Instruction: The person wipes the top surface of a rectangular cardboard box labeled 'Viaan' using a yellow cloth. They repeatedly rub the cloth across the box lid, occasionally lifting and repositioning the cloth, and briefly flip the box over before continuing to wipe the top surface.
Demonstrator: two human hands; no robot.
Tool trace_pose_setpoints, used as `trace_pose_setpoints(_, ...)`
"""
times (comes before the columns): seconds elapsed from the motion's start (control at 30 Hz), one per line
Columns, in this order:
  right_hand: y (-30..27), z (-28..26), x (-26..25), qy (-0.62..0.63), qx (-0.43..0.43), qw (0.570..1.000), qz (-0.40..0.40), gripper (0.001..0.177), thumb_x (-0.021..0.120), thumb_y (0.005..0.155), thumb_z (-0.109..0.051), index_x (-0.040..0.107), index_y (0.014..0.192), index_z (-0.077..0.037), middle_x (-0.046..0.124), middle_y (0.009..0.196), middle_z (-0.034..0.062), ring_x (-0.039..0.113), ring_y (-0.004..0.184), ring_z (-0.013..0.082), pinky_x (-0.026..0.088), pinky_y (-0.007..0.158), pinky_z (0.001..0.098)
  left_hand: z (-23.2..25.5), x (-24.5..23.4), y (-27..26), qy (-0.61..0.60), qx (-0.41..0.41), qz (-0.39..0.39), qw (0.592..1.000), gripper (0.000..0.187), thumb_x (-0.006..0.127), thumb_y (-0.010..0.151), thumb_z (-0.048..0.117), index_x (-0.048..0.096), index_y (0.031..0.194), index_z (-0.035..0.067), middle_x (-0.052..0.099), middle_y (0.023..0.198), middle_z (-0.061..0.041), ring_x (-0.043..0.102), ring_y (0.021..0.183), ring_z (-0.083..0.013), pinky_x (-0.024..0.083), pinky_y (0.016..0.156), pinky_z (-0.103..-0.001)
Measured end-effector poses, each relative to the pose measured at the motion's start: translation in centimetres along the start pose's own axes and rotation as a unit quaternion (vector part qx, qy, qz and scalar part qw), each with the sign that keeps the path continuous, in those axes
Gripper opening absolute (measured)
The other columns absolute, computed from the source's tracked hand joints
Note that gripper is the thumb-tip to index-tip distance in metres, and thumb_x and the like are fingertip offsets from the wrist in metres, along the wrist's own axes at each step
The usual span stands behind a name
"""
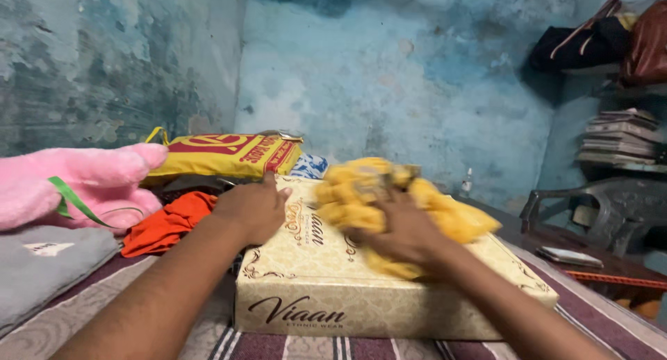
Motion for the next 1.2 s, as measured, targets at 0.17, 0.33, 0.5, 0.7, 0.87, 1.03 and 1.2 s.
trace_pose_setpoints(0.17, 3.2, -9.8, 2.1, -0.008, -0.132, 0.991, 0.009, 0.097, 0.058, 0.082, -0.066, 0.027, 0.164, -0.025, 0.018, 0.168, 0.0196, 0.021, 0.153, 0.0429, 0.028, 0.121, 0.0539, -1.2, 0.3, 0.0, 0.069, 0.012, -0.016, 0.997, 0.038, 0.050, 0.094, 0.029, 0.067, 0.120, 0.006, 0.070, 0.123, -0.018, 0.067, 0.115, -0.0370, 0.054, 0.100, -0.049)
trace_pose_setpoints(0.33, 5.7, -3.8, 1.6, 0.015, -0.102, 0.993, 0.053, 0.098, 0.068, 0.077, -0.066, 0.032, 0.159, -0.025, 0.014, 0.170, 0.0151, 0.026, 0.151, 0.0404, 0.032, 0.117, 0.0524, -0.8, 0.4, 0.5, 0.053, 0.032, 0.029, 0.998, 0.041, 0.042, 0.103, 0.033, 0.063, 0.119, 0.001, 0.071, 0.118, -0.021, 0.068, 0.111, -0.0398, 0.052, 0.096, -0.053)
trace_pose_setpoints(0.5, 4.1, 11.8, -0.4, -0.057, 0.140, 0.987, 0.056, 0.094, 0.072, 0.077, -0.064, 0.038, 0.158, -0.029, 0.014, 0.173, 0.0087, 0.030, 0.153, 0.0379, 0.034, 0.117, 0.0613, -0.5, 0.2, 0.6, 0.064, 0.037, 0.013, 0.997, 0.051, 0.037, 0.104, 0.044, 0.062, 0.120, 0.001, 0.072, 0.115, -0.023, 0.069, 0.109, -0.0406, 0.053, 0.096, -0.054)
trace_pose_setpoints(0.7, 1.1, 17.0, -2.9, -0.095, 0.172, 0.978, 0.066, 0.103, 0.066, 0.076, -0.072, 0.028, 0.164, -0.033, 0.021, 0.166, 0.0244, 0.031, 0.148, 0.0484, 0.036, 0.119, 0.0612, -0.1, 0.1, 0.5, 0.075, 0.046, 0.014, 0.996, 0.052, 0.037, 0.104, 0.044, 0.063, 0.116, 0.001, 0.072, 0.115, -0.022, 0.069, 0.109, -0.0402, 0.053, 0.096, -0.054)
trace_pose_setpoints(0.87, 0.9, 6.6, -1.6, -0.089, 0.093, 0.992, 0.018, 0.103, 0.057, 0.078, -0.081, 0.021, 0.163, -0.035, 0.005, 0.170, 0.0196, 0.015, 0.154, 0.0440, 0.022, 0.119, 0.0659, -0.4, 0.3, 0.7, 0.081, 0.053, 0.025, 0.995, 0.042, 0.041, 0.102, 0.034, 0.063, 0.115, 0.001, 0.072, 0.114, -0.021, 0.070, 0.108, -0.0400, 0.054, 0.096, -0.053)
trace_pose_setpoints(1.03, -1.1, -8.4, -0.1, 0.042, -0.203, 0.978, 0.030, 0.099, 0.058, 0.079, -0.076, 0.039, 0.160, -0.020, 0.026, 0.166, 0.0226, 0.030, 0.151, 0.0411, 0.027, 0.120, 0.0534, -0.8, 1.3, 0.9, 0.144, 0.056, -0.024, 0.988, 0.036, 0.055, 0.090, 0.031, 0.071, 0.115, 0.011, 0.071, 0.121, -0.015, 0.068, 0.114, -0.0347, 0.056, 0.099, -0.048)
trace_pose_setpoints(1.2, -0.5, -8.5, -0.3, 0.087, -0.209, 0.974, 0.031, 0.098, 0.062, 0.081, -0.068, 0.038, 0.161, -0.017, 0.029, 0.167, 0.0215, 0.035, 0.148, 0.0395, 0.033, 0.119, 0.0518, -1.3, 0.8, 1.0, 0.119, 0.044, -0.017, 0.992, 0.039, 0.054, 0.089, 0.028, 0.065, 0.122, 0.009, 0.071, 0.122, -0.016, 0.067, 0.115, -0.0352, 0.054, 0.099, -0.048)
Point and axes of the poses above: each hand's wrist, its own y-axis towards the middle knuckle, its own x-axis out of the palm, z = x × y, the point moved 9 cm from there along y, towards the middle knuckle
